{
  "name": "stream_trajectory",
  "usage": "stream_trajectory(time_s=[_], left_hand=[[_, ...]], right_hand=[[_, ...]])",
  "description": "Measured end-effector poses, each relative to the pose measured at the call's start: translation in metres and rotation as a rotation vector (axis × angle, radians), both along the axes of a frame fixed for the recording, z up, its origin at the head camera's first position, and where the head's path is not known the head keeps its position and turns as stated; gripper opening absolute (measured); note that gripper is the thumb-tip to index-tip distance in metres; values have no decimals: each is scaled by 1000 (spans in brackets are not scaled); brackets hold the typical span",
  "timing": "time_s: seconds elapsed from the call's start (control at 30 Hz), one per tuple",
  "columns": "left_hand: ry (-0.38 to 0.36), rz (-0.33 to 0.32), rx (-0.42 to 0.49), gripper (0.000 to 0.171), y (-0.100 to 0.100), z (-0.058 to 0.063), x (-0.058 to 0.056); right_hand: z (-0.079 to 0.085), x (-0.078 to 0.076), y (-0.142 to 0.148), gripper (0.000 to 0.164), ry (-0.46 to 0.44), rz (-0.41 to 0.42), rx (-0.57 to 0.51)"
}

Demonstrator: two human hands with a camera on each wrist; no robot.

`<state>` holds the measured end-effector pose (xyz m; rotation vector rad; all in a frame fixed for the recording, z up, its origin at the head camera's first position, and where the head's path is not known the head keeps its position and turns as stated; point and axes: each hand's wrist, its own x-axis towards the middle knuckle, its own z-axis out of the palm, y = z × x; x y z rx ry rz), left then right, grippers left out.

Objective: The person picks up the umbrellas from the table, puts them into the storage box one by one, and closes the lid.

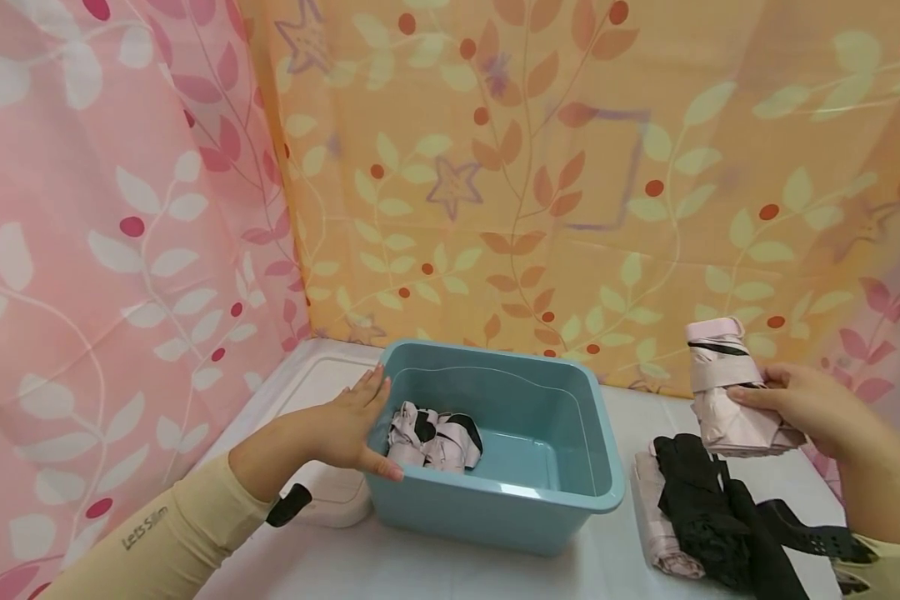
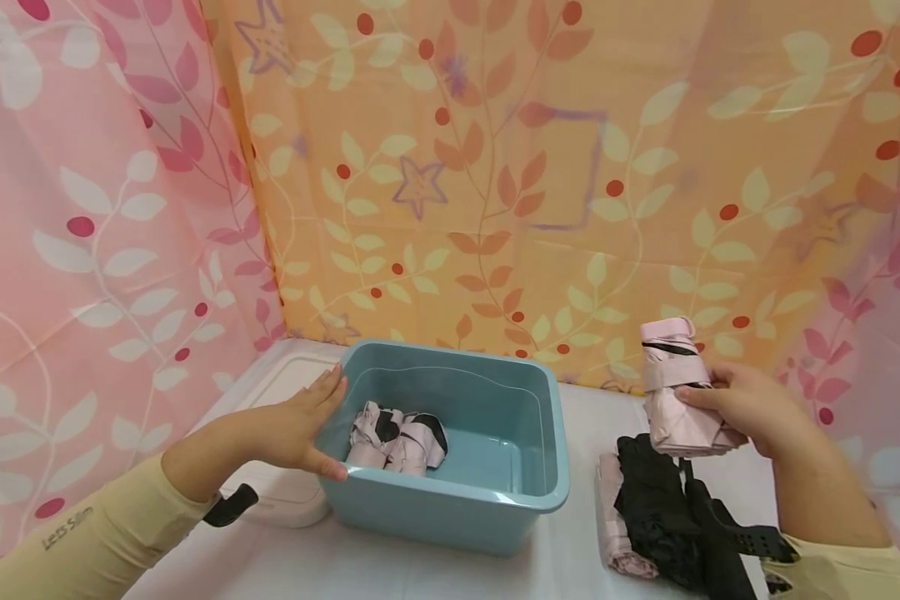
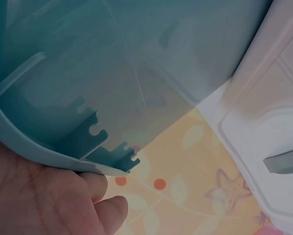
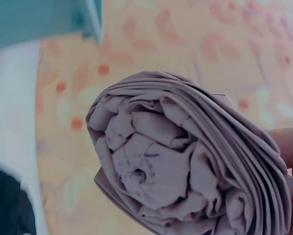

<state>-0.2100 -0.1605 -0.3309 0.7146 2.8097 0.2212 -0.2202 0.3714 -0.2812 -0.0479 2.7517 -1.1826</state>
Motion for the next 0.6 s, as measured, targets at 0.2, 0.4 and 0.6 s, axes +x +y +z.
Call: stream_trajectory(time_s=[0.2, 0.4, 0.6], left_hand=[[-4, -5, 9, 128, 0, 2, 1], [-1, -4, 6, 129, 0, 2, 2], [-7, 0, 10, 128, 0, 2, 2]], right_hand=[[18, -11, -51, 56, 38, 63, -11], [26, -21, -98, 54, 9, 112, -87], [26, -28, -144, 44, -11, 158, -121]])
